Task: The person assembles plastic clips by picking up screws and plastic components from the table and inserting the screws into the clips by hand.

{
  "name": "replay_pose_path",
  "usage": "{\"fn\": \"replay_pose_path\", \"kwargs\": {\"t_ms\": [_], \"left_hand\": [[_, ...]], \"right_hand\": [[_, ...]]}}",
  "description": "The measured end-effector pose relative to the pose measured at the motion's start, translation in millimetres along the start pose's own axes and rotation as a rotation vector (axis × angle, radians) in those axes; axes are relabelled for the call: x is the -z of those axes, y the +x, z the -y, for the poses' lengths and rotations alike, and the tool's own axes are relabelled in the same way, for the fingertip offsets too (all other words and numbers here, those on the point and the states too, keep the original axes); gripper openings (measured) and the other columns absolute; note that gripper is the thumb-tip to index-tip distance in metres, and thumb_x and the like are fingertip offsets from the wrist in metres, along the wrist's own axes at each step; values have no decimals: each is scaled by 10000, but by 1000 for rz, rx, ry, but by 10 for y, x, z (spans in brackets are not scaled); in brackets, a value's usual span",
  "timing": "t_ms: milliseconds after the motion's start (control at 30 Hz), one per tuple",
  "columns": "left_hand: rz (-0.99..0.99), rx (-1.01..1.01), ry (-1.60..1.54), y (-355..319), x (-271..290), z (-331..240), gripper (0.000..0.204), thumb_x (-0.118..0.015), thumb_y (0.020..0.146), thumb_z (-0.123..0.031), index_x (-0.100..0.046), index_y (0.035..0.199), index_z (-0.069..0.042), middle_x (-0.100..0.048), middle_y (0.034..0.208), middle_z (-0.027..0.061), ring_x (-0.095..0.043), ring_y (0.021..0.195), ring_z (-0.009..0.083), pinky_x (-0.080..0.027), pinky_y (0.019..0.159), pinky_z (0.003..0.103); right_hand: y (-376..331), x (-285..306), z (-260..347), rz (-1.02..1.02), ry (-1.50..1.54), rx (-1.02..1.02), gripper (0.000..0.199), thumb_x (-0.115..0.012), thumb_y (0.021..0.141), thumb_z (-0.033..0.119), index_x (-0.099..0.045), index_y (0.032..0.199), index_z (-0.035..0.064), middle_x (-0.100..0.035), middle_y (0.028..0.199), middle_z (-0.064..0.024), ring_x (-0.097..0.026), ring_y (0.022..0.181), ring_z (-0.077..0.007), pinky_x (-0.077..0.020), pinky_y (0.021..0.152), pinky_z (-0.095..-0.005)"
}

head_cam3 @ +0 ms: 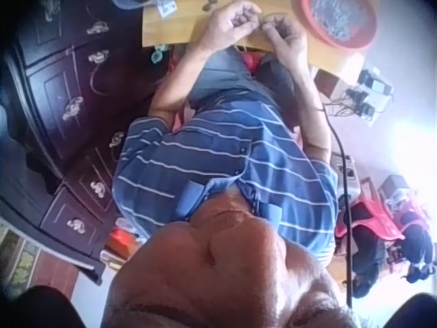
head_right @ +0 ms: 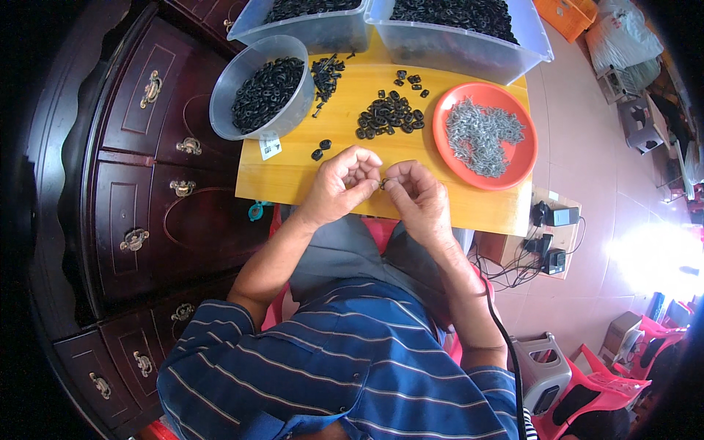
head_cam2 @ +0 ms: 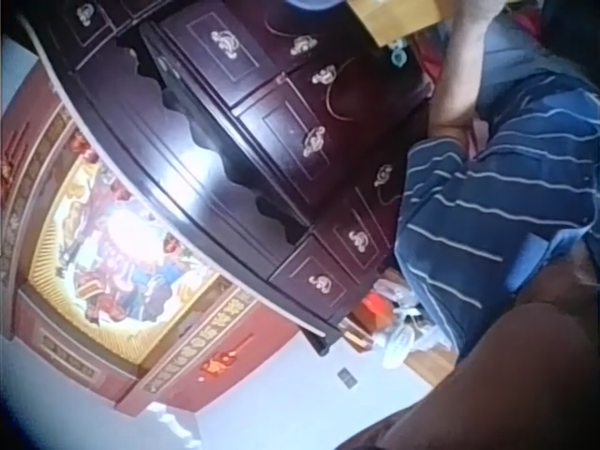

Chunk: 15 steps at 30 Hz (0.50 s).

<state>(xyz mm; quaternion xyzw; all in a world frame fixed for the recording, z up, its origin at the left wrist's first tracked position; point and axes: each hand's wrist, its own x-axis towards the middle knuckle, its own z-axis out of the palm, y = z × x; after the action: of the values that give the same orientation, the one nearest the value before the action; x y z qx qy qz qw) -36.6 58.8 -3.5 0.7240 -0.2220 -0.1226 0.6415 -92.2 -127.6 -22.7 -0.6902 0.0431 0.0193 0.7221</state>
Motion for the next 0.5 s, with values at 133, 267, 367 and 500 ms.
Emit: {"fn": "replay_pose_path", "kwargs": {"t_ms": [133, 267, 367, 500], "left_hand": [[-10, -34, 46, -4, -18, 21, 266, -650, 884, 95, -619, 1121, -21, -663, 844, 1, -609, 717, 37, -517, 650, 216], [1, -17, 49, -8, -29, -1, 263, -649, 884, 97, -624, 1118, -21, -668, 839, 5, -608, 709, 38, -517, 641, 219], [-3, -11, 28, 2, -37, -3, 271, -650, 884, 99, -623, 1126, -20, -669, 843, 5, -604, 705, 38, -516, 640, 219], [6, 19, 19, -27, -37, -19, 292, -660, 884, 93, -626, 1152, -19, -668, 849, 5, -600, 705, 37, -513, 640, 216]], "right_hand": [[5, -15, -28, -18, -17, 47, 98, -695, 965, 25, -664, 1057, 32, -640, 832, 53, -575, 754, -21, -493, 693, -211], [4, -29, -66, -57, -38, 97, 79, -701, 944, 12, -654, 1005, 31, -636, 801, 53, -567, 719, -20, -491, 665, -213], [-1, -31, -35, -66, -34, 95, 75, -705, 936, 7, -645, 973, 30, -625, 778, 55, -556, 708, -13, -482, 647, -209], [-24, -24, 6, -54, -42, 78, 84, -704, 938, -4, -630, 959, 31, -611, 782, 60, -544, 715, -4, -469, 639, -202]]}}
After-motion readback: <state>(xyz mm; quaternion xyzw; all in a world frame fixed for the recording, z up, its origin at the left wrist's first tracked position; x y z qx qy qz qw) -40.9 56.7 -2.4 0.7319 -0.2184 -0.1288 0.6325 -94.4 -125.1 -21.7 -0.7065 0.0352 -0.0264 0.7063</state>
